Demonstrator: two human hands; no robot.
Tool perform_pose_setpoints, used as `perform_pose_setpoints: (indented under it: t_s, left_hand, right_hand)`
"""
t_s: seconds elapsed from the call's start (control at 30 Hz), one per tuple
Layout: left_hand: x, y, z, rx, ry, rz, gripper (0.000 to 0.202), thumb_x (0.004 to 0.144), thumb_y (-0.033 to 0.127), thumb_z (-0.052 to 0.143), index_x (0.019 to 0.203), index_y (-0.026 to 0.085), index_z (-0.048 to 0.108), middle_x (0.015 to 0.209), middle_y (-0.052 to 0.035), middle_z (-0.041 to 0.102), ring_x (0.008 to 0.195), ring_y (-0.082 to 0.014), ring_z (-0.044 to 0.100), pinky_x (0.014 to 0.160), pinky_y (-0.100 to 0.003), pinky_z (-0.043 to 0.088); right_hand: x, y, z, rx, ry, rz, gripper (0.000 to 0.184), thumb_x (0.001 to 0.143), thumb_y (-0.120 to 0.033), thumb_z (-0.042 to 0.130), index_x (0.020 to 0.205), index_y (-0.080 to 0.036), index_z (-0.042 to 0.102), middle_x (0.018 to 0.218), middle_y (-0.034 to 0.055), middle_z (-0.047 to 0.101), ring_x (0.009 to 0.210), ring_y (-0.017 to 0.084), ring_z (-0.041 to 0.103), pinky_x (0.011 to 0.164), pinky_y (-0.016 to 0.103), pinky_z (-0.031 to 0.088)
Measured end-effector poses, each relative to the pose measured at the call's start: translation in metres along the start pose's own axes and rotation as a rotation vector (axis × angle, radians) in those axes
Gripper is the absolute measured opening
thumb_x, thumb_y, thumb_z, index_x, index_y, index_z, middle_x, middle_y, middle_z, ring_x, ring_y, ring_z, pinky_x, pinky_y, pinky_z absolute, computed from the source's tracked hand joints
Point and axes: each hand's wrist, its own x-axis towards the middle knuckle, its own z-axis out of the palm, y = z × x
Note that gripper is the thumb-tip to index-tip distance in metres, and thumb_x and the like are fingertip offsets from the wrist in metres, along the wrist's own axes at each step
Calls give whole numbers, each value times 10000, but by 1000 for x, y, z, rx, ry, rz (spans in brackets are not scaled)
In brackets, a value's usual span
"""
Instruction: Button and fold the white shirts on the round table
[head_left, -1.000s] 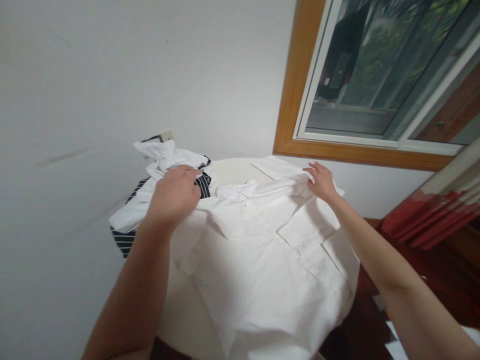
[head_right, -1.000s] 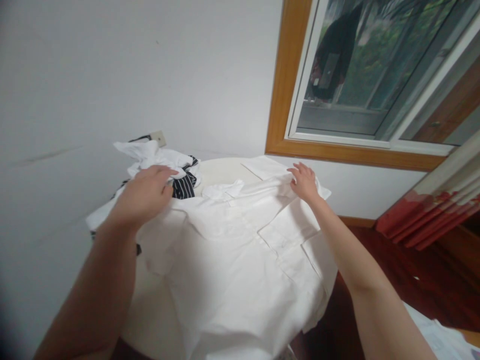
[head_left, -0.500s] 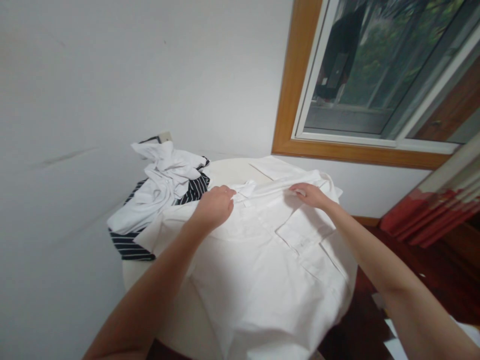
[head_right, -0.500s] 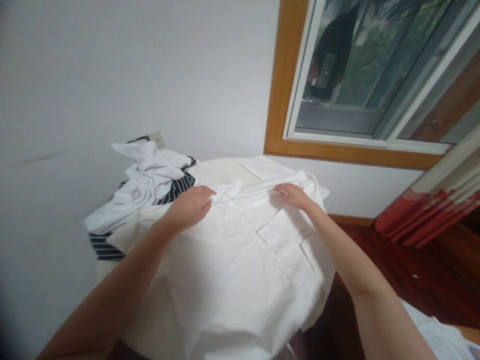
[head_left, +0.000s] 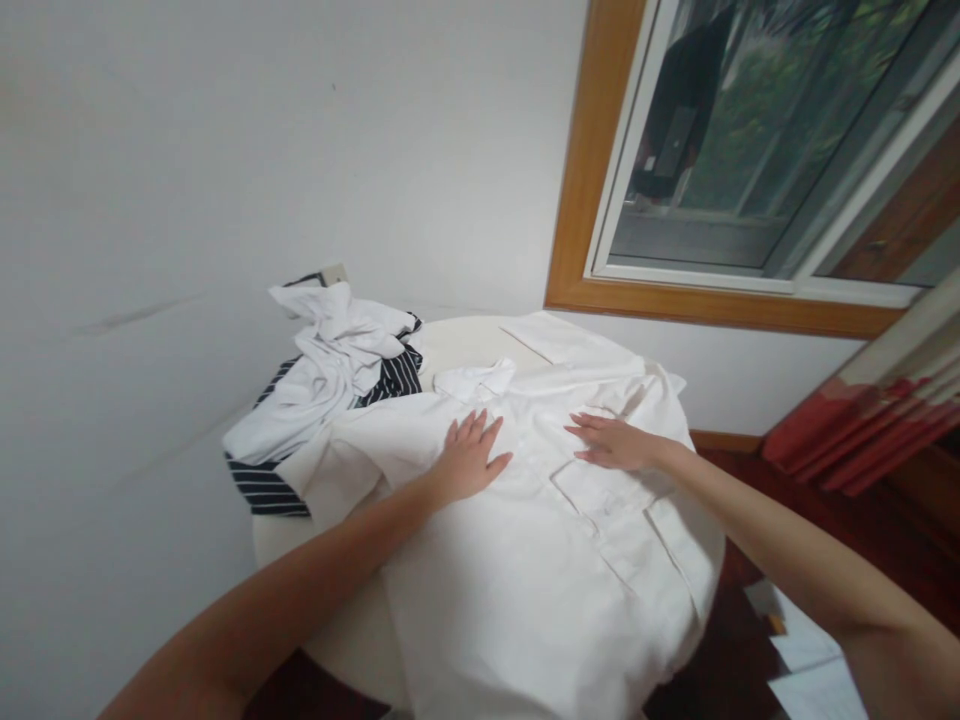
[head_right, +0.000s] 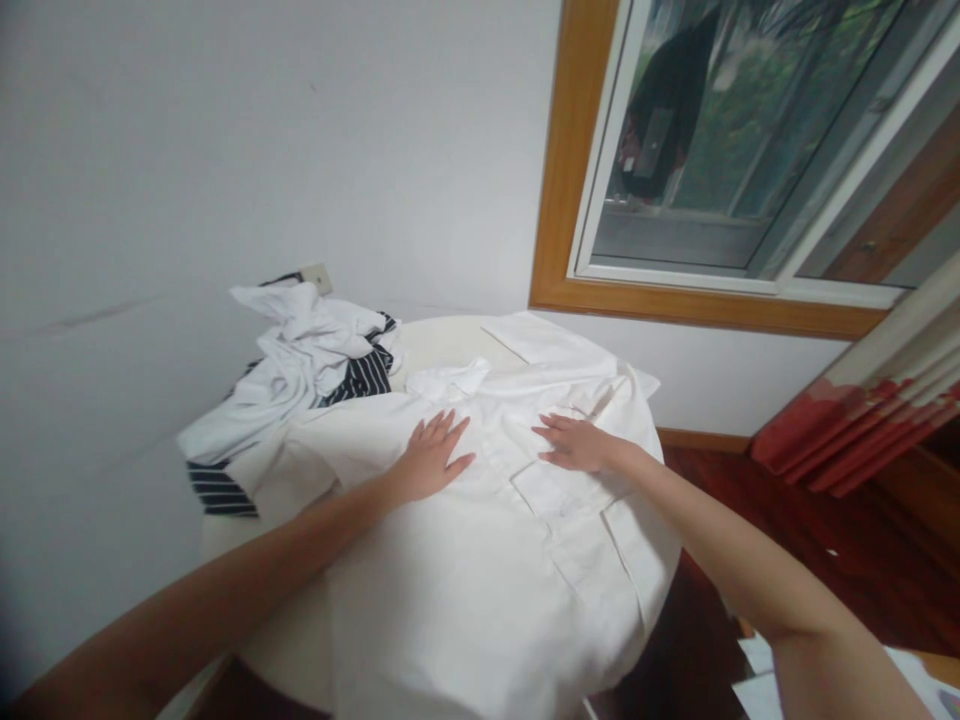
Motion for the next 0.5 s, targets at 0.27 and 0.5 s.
perform_pose_setpoints:
  t_s: [0.27,0.5]
  left_hand:
    - [-10,-15,-14,-43,-121,300,627,930,548,323,1472,238,266,1549,-130,223,1440,-245,166,1150,-493,121]
    - [5,-18,-37,-145,-115,322,571,905,530,412,1395,236,414,1413,-94,483,1314,-224,425,1090,-385,314]
  right_hand:
    - [-32,-61,-23,-1,-118,8,412,834,-356,569,1224,-235,625,1305,130,574,1184,298,544,996,447,398]
    - [34,-56,-71,141,-17,34,325,850,-207,484,1108,-243,678,1032,29,719,880,183,659,786,257,461]
